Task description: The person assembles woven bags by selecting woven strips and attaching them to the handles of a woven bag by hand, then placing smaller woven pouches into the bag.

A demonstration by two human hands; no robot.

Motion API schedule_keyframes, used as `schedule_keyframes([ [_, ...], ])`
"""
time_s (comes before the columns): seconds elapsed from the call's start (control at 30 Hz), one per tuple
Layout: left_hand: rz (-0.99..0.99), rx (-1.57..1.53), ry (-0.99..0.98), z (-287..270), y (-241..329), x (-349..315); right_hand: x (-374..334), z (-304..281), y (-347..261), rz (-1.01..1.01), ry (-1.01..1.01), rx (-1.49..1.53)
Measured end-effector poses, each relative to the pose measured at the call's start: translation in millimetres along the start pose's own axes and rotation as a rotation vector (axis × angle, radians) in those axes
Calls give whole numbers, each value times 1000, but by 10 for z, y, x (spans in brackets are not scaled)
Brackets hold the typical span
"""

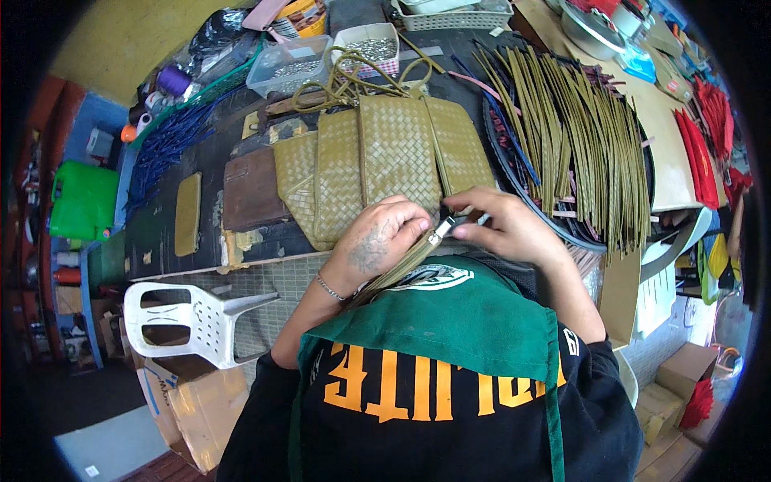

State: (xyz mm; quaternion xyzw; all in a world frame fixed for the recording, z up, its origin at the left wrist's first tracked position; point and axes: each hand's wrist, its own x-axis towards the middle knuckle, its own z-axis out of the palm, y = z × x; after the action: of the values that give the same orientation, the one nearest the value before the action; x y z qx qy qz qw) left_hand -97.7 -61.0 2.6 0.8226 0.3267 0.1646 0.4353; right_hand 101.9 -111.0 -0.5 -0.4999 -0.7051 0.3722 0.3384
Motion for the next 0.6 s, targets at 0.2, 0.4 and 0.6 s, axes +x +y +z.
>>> schedule_keyframes([
  [0.2, -91, 179, 118, 128, -159, 75, 22, 23, 30, 72, -110, 155],
  [0.4, 44, -345, 320, 250, -225, 187, 60, 72, -13, 28, 34, 97],
  [0.6, 68, -683, -10, 158, -136, 34, 126, 122, -162, -314, 251, -163],
])
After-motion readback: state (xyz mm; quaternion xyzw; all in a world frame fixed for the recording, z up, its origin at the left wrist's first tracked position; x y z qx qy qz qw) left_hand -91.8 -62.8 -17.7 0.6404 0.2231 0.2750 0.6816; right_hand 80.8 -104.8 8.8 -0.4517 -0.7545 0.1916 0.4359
